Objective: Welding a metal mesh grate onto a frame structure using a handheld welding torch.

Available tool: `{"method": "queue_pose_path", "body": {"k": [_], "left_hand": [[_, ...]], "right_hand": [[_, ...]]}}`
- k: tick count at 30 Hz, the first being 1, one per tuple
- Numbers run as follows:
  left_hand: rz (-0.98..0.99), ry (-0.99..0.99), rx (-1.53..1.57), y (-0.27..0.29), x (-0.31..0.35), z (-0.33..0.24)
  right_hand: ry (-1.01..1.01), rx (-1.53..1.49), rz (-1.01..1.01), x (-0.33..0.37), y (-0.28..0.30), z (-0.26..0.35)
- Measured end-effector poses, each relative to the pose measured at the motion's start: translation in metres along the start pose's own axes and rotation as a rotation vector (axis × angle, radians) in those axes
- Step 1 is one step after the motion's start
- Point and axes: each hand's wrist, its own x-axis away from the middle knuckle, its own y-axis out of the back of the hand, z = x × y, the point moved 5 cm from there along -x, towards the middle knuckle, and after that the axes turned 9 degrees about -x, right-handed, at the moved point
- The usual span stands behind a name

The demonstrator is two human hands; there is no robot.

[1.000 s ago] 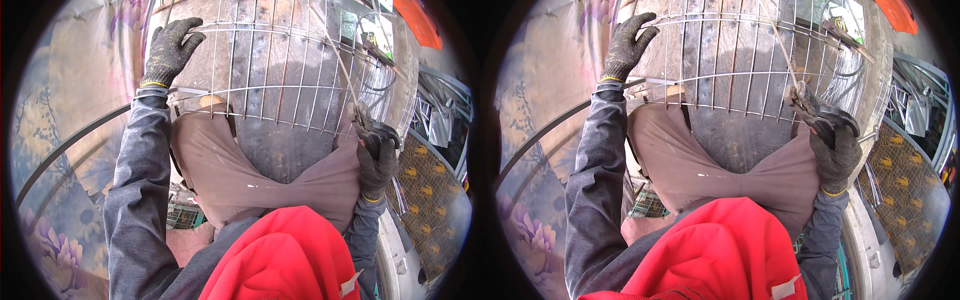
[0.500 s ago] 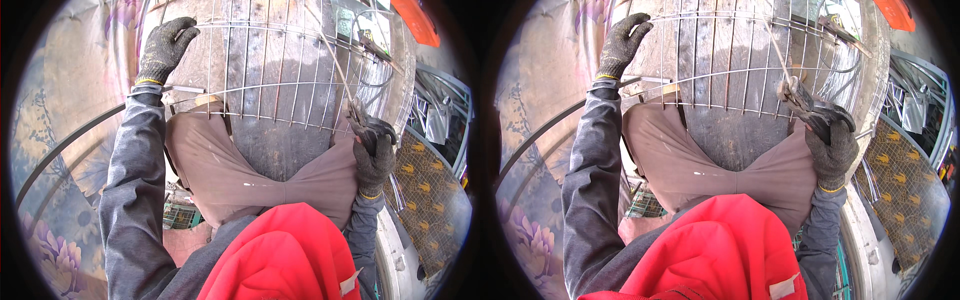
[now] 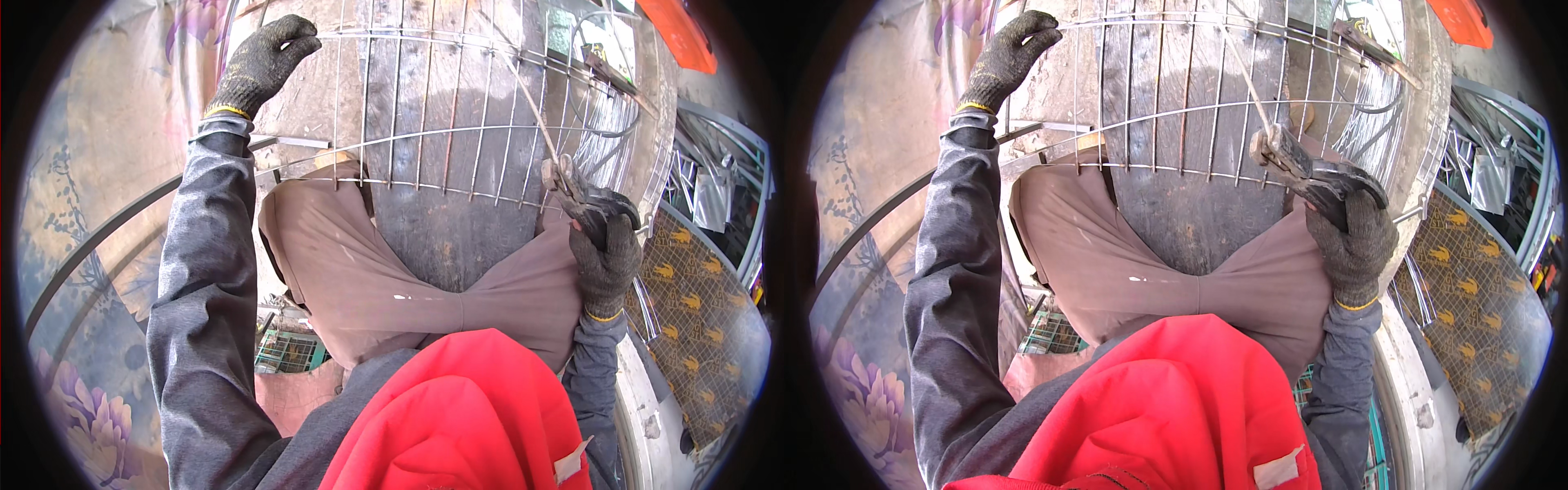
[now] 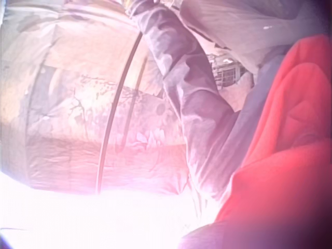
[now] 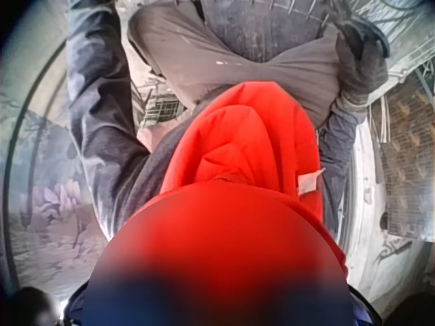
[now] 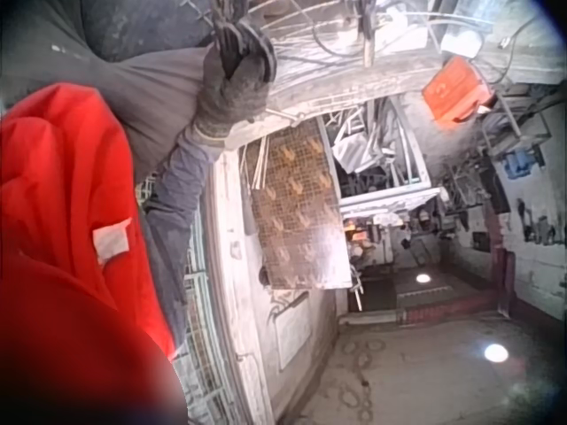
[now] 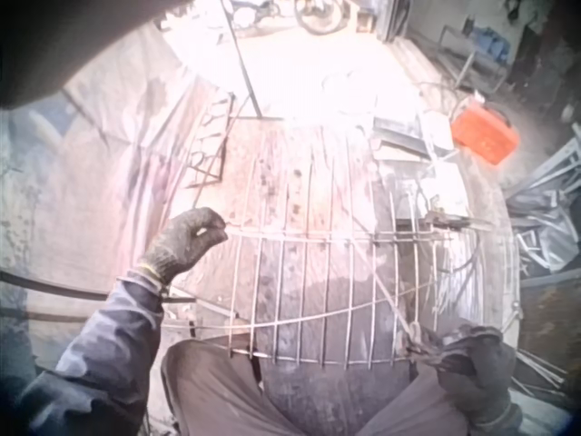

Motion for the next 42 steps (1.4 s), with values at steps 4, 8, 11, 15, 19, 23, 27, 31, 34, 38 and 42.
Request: {"method": "queue_pose_path", "body": {"k": [4,8,11,15,19,23,27,31,34,38,42], "left_hand": [[0.114,0.051,-0.007,0.000,-0.008,-0.002],[0.090,-0.073,-0.003,0.002,-0.012,0.003],[0.108,-0.064,-0.027,0.002,-0.012,0.001],[0.148,0.012,-0.034,0.003,-0.011,-0.008],[0.144,0.033,-0.045,0.007,-0.008,-0.008],[0.129,0.032,-0.071,0.006,-0.007,-0.007],[0.144,0.021,-0.036,0.006,-0.009,-0.005],[0.110,0.024,-0.047,0.004,-0.007,-0.006],[0.106,0.036,-0.034,0.002,-0.007,-0.002],[0.106,0.052,-0.032,0.001,-0.007,0.001],[0.092,0.064,-0.041,0.000,-0.006,0.001]], "right_hand": [[0.052,-0.045,-0.001,0.001,0.003,0.002],[0.062,0.023,0.074,0.004,0.001,0.004],[0.044,0.017,0.091,0.000,0.002,0.008],[0.081,0.003,0.103,-0.001,0.001,0.009],[0.045,0.066,0.118,0.003,0.001,0.004],[0.102,0.058,0.129,0.000,0.000,0.008],[0.082,0.043,0.107,0.000,0.000,0.010],[-0.023,0.036,0.126,0.002,-0.003,0.006],[-0.015,0.114,0.133,-0.001,-0.003,0.014],[0.055,0.161,0.146,-0.007,-0.007,0.023],[0.052,0.204,0.186,-0.006,-0.010,0.019]]}}
